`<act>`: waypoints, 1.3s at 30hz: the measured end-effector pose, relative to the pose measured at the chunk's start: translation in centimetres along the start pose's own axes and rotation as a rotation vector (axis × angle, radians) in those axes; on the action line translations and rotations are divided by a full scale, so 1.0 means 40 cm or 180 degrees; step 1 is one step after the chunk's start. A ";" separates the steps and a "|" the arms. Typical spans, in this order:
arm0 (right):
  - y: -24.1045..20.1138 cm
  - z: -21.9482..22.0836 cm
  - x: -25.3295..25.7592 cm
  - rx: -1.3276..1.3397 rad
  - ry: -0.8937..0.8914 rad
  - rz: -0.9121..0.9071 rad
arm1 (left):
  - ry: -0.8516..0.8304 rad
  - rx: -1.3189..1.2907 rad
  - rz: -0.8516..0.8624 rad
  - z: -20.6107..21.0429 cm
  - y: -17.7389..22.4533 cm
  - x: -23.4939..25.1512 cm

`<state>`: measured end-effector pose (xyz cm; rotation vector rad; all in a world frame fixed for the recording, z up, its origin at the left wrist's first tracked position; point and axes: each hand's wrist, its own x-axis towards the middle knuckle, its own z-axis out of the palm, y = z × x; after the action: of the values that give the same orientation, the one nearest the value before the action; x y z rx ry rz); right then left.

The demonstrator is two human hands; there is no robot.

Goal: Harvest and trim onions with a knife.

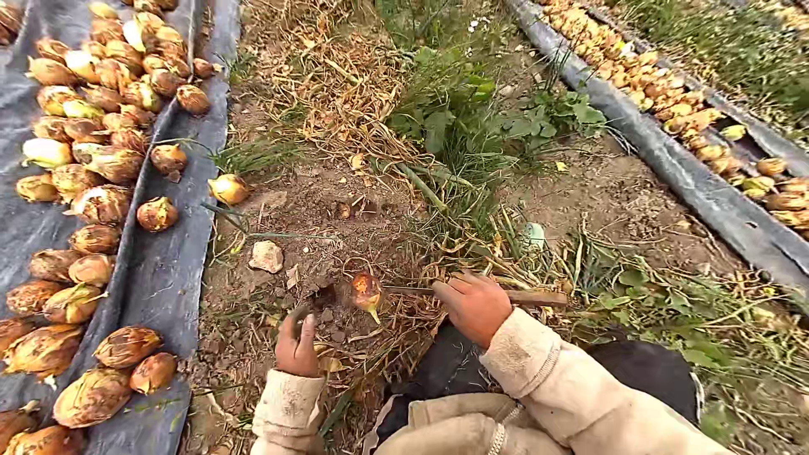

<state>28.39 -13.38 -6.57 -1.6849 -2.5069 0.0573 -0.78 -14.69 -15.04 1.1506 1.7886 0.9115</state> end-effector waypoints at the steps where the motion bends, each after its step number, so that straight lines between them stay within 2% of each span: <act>1: -0.003 0.002 -0.005 0.0035 -0.0005 0.0001 | -0.0588 -0.0842 -0.0692 0.050 0.063 -0.010; 2: -0.005 0.006 -0.010 0.0049 0.0040 -0.0053 | -0.0900 -0.1465 -0.1157 0.095 0.101 -0.009; 3: -0.006 0.011 -0.016 0.0083 0.0087 -0.0119 | -0.0930 -0.1769 -0.1317 0.135 0.118 -0.004; 6: 0.011 0.014 -0.036 0.0256 0.0104 -0.0102 | -0.0740 -0.1682 -0.1176 0.187 0.164 0.014; 9: 0.054 0.017 -0.062 0.0311 0.0376 -0.0106 | -0.0432 -0.1464 -0.0979 0.203 0.208 0.042; 12: 0.138 -0.031 -0.148 0.0288 0.0351 0.0602 | 0.0579 -0.1269 -0.1015 0.111 0.142 0.177; 14: 0.224 -0.075 -0.200 0.0628 -0.0092 0.1414 | 0.0745 -0.1294 -0.0685 0.025 0.119 0.260; 17: 0.261 -0.101 -0.230 0.1448 -0.0486 0.2164 | 0.0144 -0.0536 -0.0142 0.029 0.208 0.191; 20: 0.240 -0.111 -0.181 0.2146 -0.0425 0.2162 | -0.0443 0.0684 0.0390 0.124 0.320 0.107; 22: 0.217 -0.116 -0.143 0.2654 -0.0436 0.2123 | -0.0807 0.0876 0.0772 0.171 0.371 0.067; 24: 0.193 -0.128 -0.112 0.3032 -0.0353 0.1990 | -0.1249 0.0590 0.1194 0.208 0.395 0.037; 26: 0.170 -0.143 -0.093 0.3236 -0.0170 0.1840 | -0.1694 0.0289 0.1445 0.236 0.408 0.006; 29: 0.138 -0.149 -0.093 0.3186 -0.0018 0.1625 | -0.2117 0.0168 0.1490 0.256 0.422 -0.048; 34: 0.096 -0.055 -0.167 0.3312 0.0320 0.1235 | -0.2522 0.0716 0.2226 0.237 0.379 -0.078; 36: 0.083 -0.026 -0.194 0.3470 0.0118 0.1225 | -0.2592 0.0904 0.2376 0.228 0.368 -0.092; 39: 0.073 -0.002 -0.206 0.3668 -0.0124 0.1307 | -0.2485 0.0890 0.2308 0.229 0.338 -0.108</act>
<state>34.16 -19.91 -7.40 -1.5222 -1.4676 1.2684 13.36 -13.01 -5.96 2.0523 0.8645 0.4585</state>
